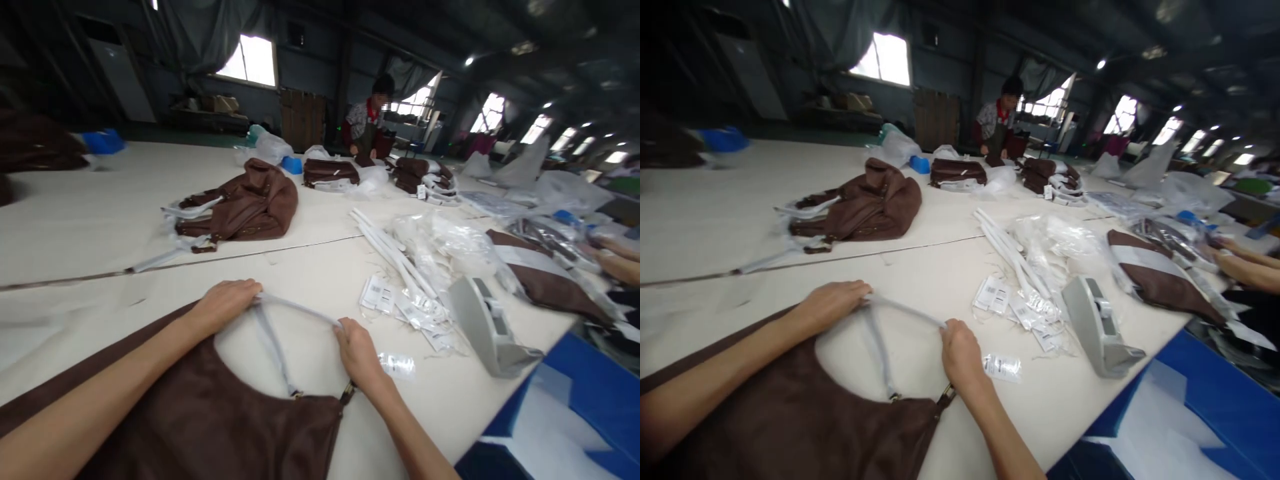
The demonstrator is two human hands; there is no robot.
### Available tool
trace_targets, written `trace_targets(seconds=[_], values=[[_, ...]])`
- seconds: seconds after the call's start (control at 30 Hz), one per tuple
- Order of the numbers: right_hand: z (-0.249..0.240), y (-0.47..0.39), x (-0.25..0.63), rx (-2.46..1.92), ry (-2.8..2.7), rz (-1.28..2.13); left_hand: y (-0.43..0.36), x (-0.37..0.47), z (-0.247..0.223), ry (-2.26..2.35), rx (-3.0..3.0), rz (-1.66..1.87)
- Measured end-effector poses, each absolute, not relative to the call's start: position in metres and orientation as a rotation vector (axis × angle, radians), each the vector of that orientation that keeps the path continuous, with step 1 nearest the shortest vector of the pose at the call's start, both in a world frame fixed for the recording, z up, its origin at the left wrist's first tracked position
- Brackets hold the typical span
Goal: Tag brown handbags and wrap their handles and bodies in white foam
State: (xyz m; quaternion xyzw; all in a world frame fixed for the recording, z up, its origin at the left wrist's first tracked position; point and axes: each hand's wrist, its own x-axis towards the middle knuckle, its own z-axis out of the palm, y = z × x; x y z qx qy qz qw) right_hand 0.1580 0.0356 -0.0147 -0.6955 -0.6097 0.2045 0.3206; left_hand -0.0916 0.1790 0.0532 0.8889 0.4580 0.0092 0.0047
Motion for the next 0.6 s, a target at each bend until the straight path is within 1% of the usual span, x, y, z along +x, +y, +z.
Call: trace_targets(seconds=[0.13,0.27,0.33,0.4,0.47,0.53,0.6], values=[[-0.014,0.035,0.125,-1.658,-1.341,0.684,0.204,-0.066,0.090,1.523,2.827,0.136],[-0.012,0.054,0.092,-1.646,-1.052,0.575,0.221,-0.026,0.122,1.605,2.847,0.192],[-0.009,0.063,0.089,-1.719,-1.037,0.549,0.220,-0.008,0.129,1.629,2.841,0.202],[-0.005,0.060,0.101,-1.756,-1.130,0.554,0.212,0.004,0.129,1.641,2.837,0.206],[-0.002,0.043,0.127,-1.687,-1.218,0.558,0.197,0.009,0.121,1.588,2.846,0.210],[0.001,0.016,0.164,-1.574,-1.181,0.543,0.172,0.005,0.106,1.464,2.806,0.177],[0.008,-0.007,0.210,-1.540,-1.051,0.483,0.138,-0.004,0.083,1.377,2.639,0.062]])
